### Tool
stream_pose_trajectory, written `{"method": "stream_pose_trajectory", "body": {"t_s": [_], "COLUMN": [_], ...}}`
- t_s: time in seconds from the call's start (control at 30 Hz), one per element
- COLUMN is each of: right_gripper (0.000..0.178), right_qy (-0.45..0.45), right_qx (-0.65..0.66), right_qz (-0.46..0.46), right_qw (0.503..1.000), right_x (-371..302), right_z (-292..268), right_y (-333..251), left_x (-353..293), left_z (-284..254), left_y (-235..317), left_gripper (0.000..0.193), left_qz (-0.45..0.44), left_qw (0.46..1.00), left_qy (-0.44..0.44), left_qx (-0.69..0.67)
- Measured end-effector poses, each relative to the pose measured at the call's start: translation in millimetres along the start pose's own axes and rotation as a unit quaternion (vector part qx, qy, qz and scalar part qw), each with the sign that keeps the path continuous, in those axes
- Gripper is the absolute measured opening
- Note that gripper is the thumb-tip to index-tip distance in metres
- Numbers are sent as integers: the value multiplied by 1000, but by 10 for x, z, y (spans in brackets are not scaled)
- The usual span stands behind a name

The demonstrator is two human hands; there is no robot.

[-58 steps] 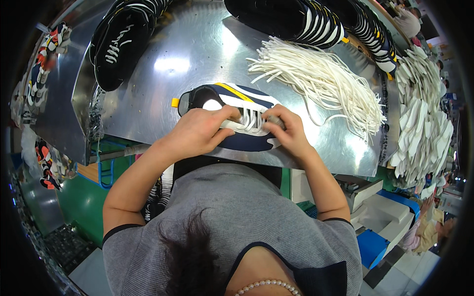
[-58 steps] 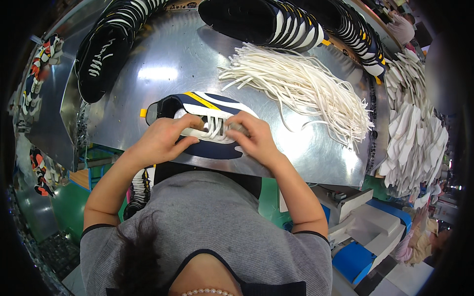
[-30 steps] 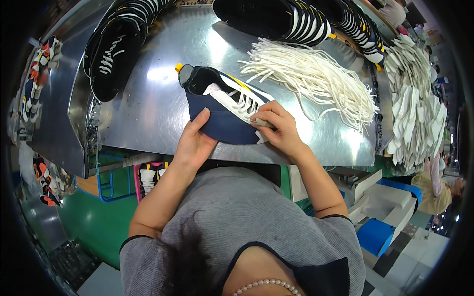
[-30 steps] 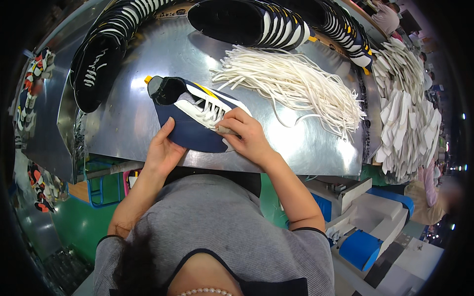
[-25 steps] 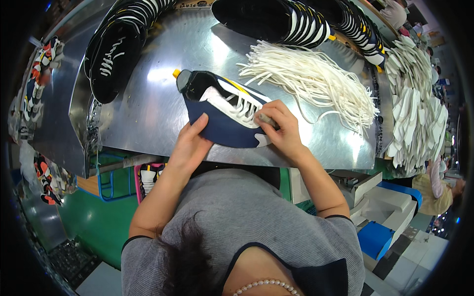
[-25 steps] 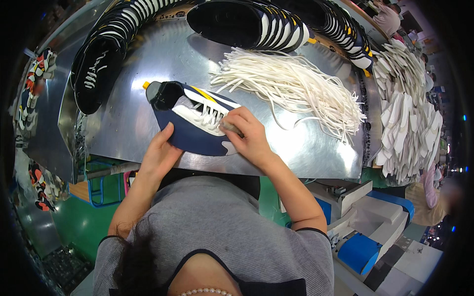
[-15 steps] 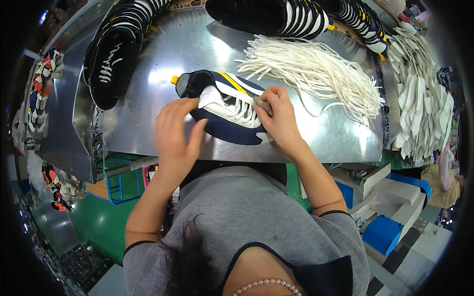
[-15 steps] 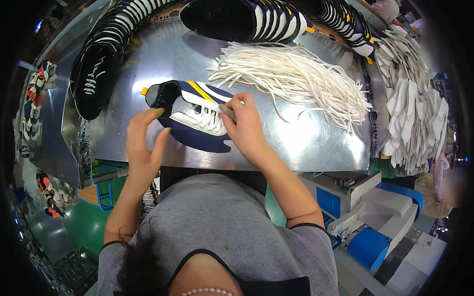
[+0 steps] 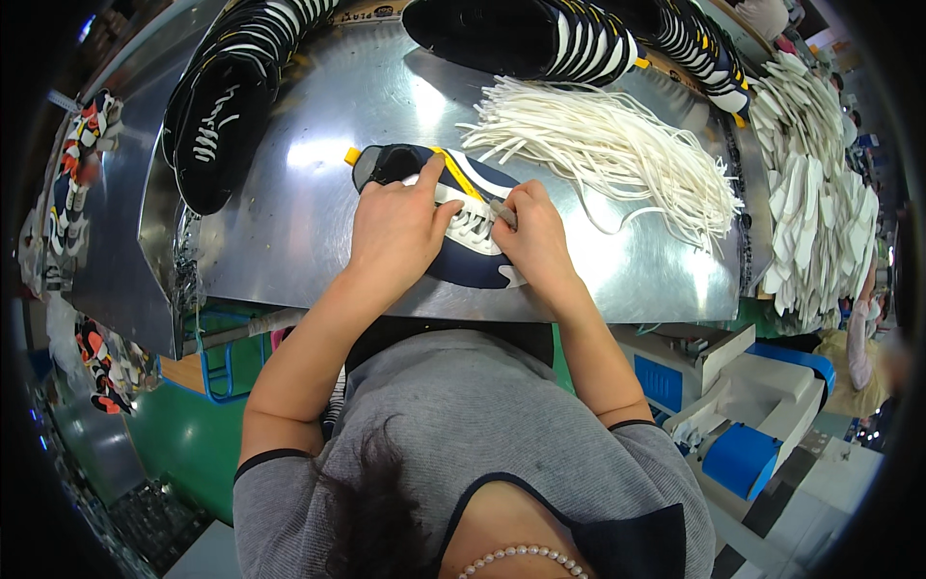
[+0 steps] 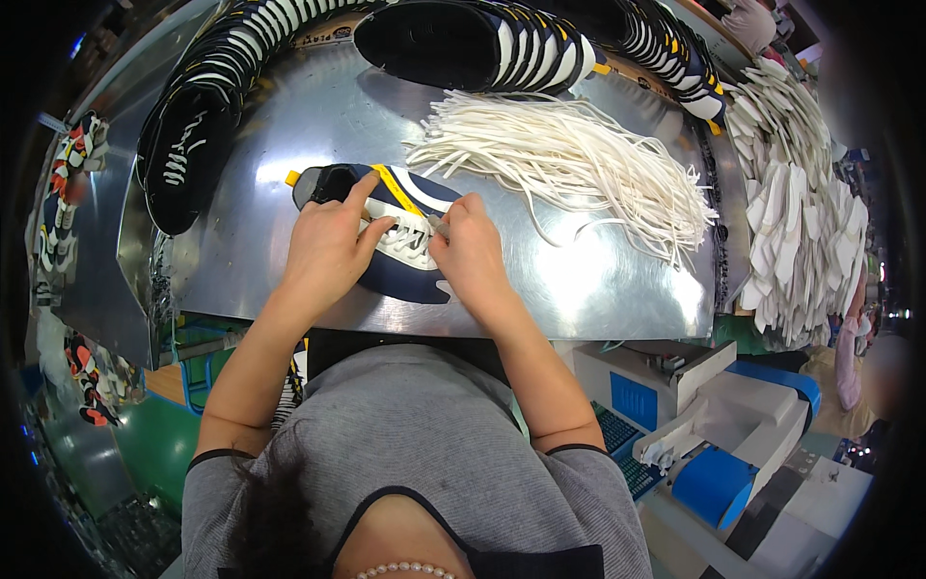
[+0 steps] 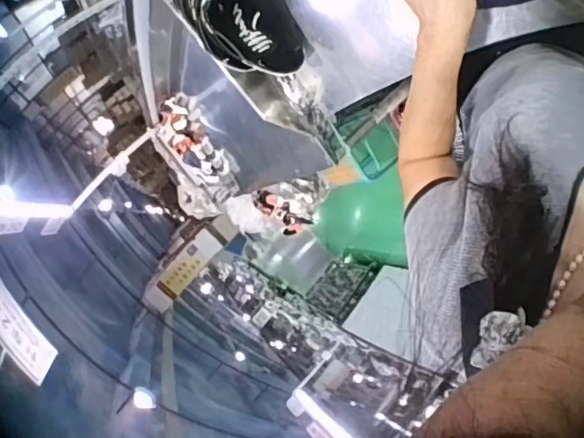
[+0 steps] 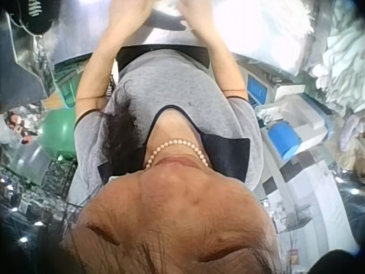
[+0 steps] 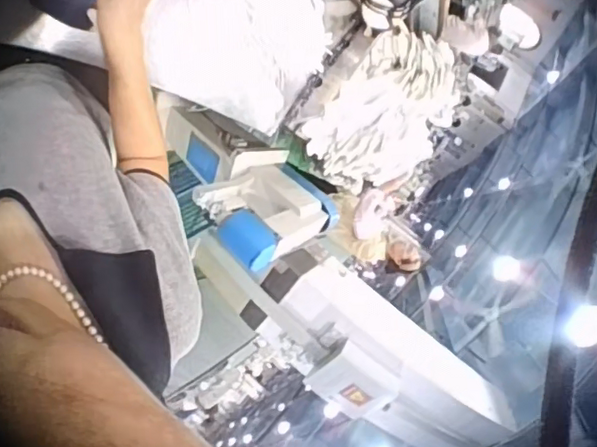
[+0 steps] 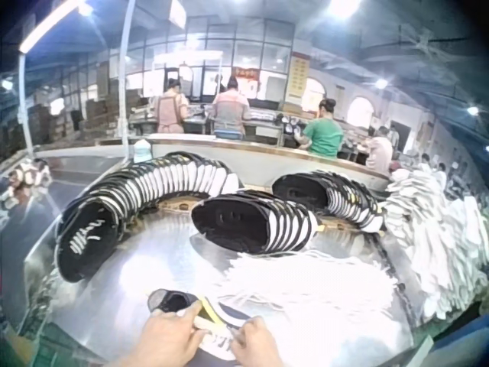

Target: The person laces a blue and white shoe upper by threading a white lace through the eyelets by hand.

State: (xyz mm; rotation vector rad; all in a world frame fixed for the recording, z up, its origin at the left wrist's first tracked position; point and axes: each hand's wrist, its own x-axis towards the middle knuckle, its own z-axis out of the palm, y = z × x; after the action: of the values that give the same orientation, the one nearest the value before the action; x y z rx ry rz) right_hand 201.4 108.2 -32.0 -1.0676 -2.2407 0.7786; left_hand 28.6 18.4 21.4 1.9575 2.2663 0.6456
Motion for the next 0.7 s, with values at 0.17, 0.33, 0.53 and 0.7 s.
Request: {"method": "stream_pose_trajectory", "body": {"t_s": [0.17, 0.33, 0.53, 0.7], "right_gripper": [13, 13, 11, 3], "right_qy": [44, 52, 28, 109], "right_qx": [38, 99, 184, 402], "right_qz": [-10, -30, 8, 129], "right_qw": [998, 993, 983, 900], "right_x": [-6, -36, -86, -149], "right_z": [-30, -71, -169, -94], "right_y": [58, 84, 85, 98], "left_x": [47, 66, 5, -820], "left_z": [122, 211, 116, 449], "left_y": [-51, -79, -132, -184], "left_gripper": [49, 55, 53, 64], "left_qz": [17, 4, 63, -163], "left_qw": [992, 990, 972, 857], "left_qy": [104, 119, 143, 259], "left_qx": [-66, -75, -176, -414]}}
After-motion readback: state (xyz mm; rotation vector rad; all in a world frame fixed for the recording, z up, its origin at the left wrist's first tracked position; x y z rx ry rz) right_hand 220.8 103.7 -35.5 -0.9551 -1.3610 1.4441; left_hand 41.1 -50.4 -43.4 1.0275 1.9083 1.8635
